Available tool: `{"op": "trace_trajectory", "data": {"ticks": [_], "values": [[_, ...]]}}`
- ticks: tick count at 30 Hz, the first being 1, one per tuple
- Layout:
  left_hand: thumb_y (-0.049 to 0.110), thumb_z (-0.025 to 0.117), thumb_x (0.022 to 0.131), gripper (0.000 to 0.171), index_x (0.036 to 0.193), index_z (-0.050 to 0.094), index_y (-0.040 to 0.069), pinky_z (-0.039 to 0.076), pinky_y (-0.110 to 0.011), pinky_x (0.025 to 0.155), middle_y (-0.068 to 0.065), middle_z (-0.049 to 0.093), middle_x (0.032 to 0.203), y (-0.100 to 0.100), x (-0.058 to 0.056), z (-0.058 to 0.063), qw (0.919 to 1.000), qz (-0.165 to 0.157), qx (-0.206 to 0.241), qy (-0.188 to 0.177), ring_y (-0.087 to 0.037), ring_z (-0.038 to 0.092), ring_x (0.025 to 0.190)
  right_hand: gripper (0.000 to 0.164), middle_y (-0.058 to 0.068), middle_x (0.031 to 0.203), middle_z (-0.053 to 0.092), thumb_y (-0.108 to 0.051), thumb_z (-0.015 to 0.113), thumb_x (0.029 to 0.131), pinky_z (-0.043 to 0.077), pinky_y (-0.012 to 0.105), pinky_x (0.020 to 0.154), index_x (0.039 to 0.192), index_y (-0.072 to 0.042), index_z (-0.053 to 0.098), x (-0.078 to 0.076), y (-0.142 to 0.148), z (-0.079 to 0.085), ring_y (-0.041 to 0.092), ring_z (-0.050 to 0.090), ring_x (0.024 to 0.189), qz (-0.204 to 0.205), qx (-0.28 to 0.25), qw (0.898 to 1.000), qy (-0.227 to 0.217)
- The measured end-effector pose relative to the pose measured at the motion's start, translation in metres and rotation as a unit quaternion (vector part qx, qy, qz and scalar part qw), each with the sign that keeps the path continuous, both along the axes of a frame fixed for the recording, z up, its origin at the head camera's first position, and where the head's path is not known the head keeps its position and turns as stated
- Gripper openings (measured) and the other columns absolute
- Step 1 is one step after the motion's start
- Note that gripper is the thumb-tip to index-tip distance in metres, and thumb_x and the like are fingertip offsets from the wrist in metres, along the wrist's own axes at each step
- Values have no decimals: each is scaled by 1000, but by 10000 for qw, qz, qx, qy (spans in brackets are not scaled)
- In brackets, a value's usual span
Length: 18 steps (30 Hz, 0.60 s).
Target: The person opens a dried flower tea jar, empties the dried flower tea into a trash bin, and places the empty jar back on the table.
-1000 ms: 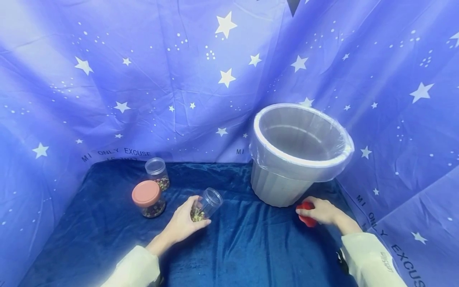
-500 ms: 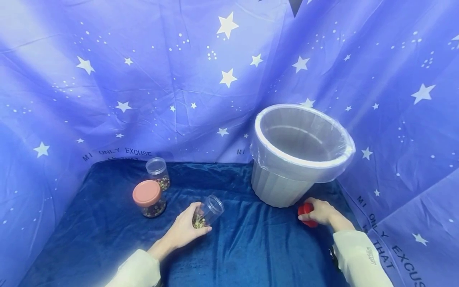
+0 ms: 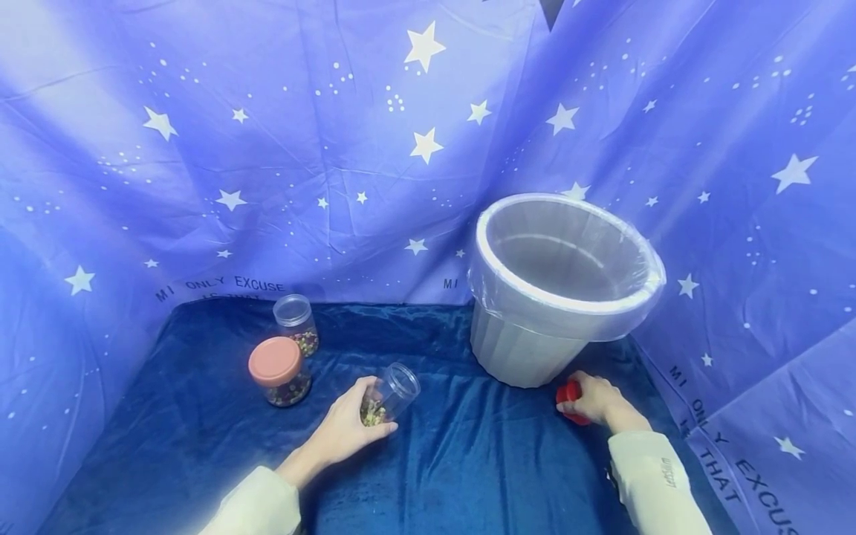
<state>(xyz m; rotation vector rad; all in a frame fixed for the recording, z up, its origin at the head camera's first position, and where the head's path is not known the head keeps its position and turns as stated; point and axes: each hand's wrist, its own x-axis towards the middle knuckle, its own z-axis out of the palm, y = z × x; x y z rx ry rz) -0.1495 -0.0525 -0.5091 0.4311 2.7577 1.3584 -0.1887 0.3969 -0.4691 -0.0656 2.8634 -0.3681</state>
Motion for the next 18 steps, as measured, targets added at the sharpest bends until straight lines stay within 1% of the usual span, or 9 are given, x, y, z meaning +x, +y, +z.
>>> {"op": "trace_trajectory", "data": {"ticks": [4,10,16,18], "values": [[42,80,76,72,134,48,15,50,-40,84,0,64,113,1,0,0,10000,14,12,7,-17,62,101,69,25,94,63,-41,78,77,50,52,73,121,7,54,1,0,-7,38,61,86,-55,25,10000,37],[41,81,77,73,136,48,14,51,-42,86,-1,64,113,1,-2,3,9999,50,131,-15,-19,62,103,68,25,95,62,-42,76,80,50,54,72,122,5,53,3,0,-12,38,61,86,-225,63,9996,163],[44,80,76,74,136,48,15,50,-42,86,-2,64,114,2,-3,4,9999,87,145,-34,-18,62,103,69,33,98,58,-38,76,81,49,58,75,123,9,49,5,-2,-19,46,60,89,-379,10,9981,495],[45,80,76,74,136,48,15,50,-42,87,-2,64,114,2,-4,4,9999,86,141,-23,-19,62,103,70,35,99,57,-38,76,81,48,60,76,124,10,48,5,-4,-20,48,59,91,-420,17,9978,519]]}}
